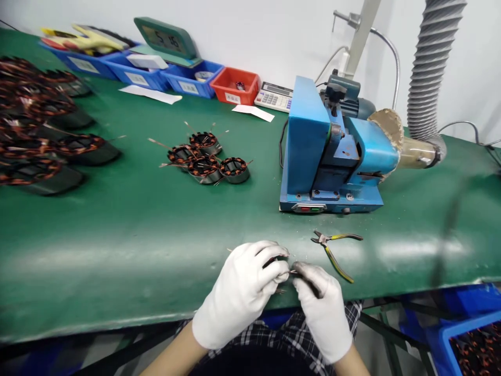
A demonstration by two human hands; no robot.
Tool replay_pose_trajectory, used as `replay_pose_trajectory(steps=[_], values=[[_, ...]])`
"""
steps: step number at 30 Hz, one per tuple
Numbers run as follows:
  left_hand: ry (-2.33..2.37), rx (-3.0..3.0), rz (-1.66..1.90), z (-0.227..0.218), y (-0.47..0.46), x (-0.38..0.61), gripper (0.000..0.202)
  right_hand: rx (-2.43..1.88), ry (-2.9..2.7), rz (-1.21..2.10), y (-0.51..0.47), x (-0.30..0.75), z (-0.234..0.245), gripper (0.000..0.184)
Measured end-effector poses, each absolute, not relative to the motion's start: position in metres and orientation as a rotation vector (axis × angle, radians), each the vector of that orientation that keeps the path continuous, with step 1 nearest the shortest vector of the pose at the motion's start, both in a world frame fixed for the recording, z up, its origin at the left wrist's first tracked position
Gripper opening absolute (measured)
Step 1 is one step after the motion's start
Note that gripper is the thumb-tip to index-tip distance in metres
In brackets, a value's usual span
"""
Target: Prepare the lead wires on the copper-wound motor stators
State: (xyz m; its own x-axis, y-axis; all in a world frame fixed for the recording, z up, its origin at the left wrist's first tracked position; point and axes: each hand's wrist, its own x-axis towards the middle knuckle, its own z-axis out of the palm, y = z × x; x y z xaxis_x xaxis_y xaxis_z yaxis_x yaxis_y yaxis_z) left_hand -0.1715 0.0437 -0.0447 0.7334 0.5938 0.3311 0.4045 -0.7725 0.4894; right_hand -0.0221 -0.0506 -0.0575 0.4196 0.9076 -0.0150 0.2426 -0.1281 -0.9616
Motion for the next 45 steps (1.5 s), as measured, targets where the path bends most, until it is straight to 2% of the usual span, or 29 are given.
replay_pose_trajectory(steps=[6, 8, 13, 15, 17, 19, 21, 23, 25, 27, 31, 34, 36, 38, 41, 43, 45], values=[[0.742, 2.551, 0.688, -0.047, 0.043, -0.173, 0.01, -1.596, -1.181, 0.749, -0.038, -0.027, -0.06, 0.016], [0.742, 2.579, 0.676, -0.046, 0.043, -0.173, 0.011, -1.62, -1.194, 0.789, -0.035, -0.026, -0.056, 0.009], [0.716, 2.68, 0.621, -0.044, 0.043, -0.175, 0.014, -1.666, -1.153, 1.166, -0.032, -0.029, -0.045, 0.038], [0.697, 2.687, 0.629, -0.044, 0.044, -0.175, 0.014, -1.657, -1.17, 1.314, -0.032, -0.026, -0.041, 0.04], [0.693, 2.667, 0.647, -0.045, 0.044, -0.175, 0.013, -1.685, -1.185, 1.368, -0.033, -0.019, -0.038, 0.034], [0.686, 2.626, 0.669, -0.046, 0.045, -0.175, 0.012, -1.776, -1.252, 1.214, -0.035, -0.011, -0.038, 0.02], [0.679, 2.596, 0.683, -0.047, 0.045, -0.175, 0.012, -1.83, -1.437, 0.869, -0.037, -0.004, -0.04, 0.006], [0.672, 2.587, 0.673, -0.048, 0.046, -0.175, 0.011, -1.801, -1.612, 0.586, -0.039, 0.0, -0.044, 0.014], [0.662, 2.586, 0.655, -0.048, 0.046, -0.176, 0.011, -1.763, -1.663, 0.524, -0.04, -0.002, -0.046, 0.014], [0.655, 2.584, 0.639, -0.049, 0.046, -0.176, 0.01, -1.776, -1.567, 0.657, -0.039, -0.008, -0.045, 0.008], [0.662, 2.619, 0.604, -0.049, 0.045, -0.176, 0.01, -1.661, -1.038, 1.44, -0.034, -0.019, -0.039, 0.032], [0.676, 2.613, 0.624, -0.049, 0.045, -0.176, 0.014, -1.598, -0.927, 1.632, -0.033, -0.015, -0.036, 0.036], [0.681, 2.594, 0.648, -0.049, 0.045, -0.176, 0.015, -1.702, -1.001, 1.513, -0.036, -0.01, -0.035, 0.027], [0.686, 2.59, 0.669, -0.049, 0.045, -0.175, 0.014, -1.864, -1.19, 1.161, -0.041, -0.008, -0.037, 0.014], [0.701, 2.607, 0.687, -0.05, 0.045, -0.174, 0.01, -1.919, -1.347, 0.703, -0.045, -0.012, -0.043, 0.018], [0.709, 2.622, 0.684, -0.05, 0.045, -0.174, 0.008, -1.894, -1.311, 0.7, -0.045, -0.02, -0.047, 0.014], [0.71, 2.641, 0.676, -0.05, 0.044, -0.174, 0.01, -1.881, -1.258, 0.827, -0.043, -0.028, -0.049, 0.023]])
